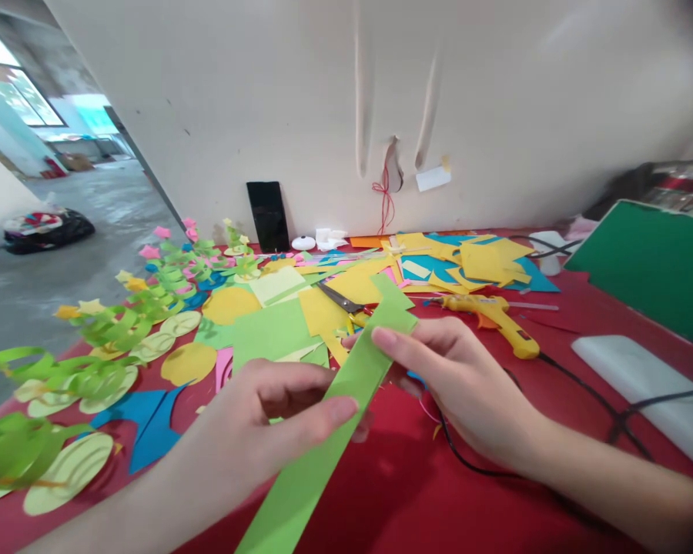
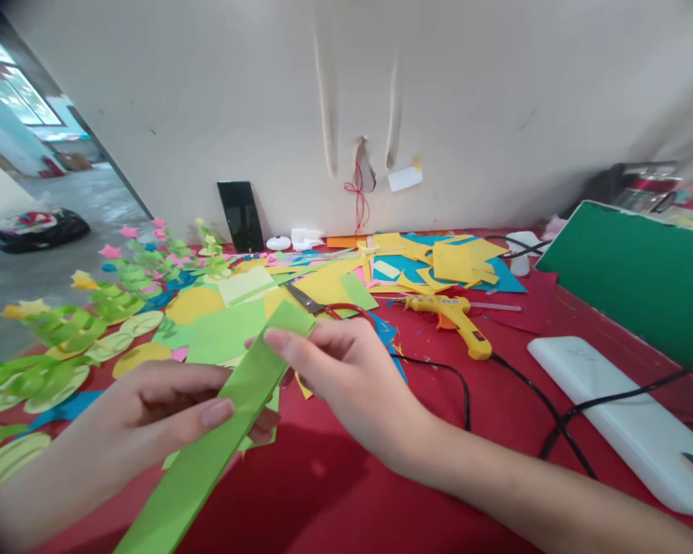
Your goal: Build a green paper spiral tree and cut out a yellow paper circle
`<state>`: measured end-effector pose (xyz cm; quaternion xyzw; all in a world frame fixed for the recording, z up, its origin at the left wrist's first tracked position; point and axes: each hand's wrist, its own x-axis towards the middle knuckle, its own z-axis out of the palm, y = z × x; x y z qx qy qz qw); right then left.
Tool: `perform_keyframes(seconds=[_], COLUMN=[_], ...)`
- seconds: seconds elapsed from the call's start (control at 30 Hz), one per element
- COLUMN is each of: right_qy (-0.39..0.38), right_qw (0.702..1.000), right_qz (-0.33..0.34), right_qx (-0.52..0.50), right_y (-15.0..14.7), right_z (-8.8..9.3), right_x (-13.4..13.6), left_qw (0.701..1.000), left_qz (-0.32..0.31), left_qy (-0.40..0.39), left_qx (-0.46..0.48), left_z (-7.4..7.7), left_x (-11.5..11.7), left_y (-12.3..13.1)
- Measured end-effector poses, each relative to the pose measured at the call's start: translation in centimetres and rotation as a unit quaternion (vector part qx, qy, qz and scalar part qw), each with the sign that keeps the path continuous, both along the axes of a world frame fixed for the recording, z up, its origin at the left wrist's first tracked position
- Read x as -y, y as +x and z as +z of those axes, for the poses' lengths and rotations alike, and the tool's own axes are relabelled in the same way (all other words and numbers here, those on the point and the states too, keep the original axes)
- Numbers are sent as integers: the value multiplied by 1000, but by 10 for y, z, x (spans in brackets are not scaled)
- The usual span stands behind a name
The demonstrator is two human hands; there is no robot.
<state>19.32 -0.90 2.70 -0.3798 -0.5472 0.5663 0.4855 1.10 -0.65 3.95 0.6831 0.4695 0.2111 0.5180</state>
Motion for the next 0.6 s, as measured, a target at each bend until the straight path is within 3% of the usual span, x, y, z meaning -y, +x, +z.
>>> perform_keyframes(seconds=[0.13,0.33,0.43,0.6], right_qy=[7,-31,-38,-43], right_qw=[997,999,999,999], right_qz=[76,-6,8,13], right_qx=[-23,-30,-30,-18], right_y=[-8,-7,-7,-9], right_z=[4,9,10,12], right_x=[9,15,19,24], left_qw=[1000,999,997,998], left_qz=[13,34,59,50], left_qy=[10,29,52,21], left_qx=[-5,1,9,32], left_z=[2,7,7,8], left_x=[5,8,9,11], left_y=[2,3,2,2])
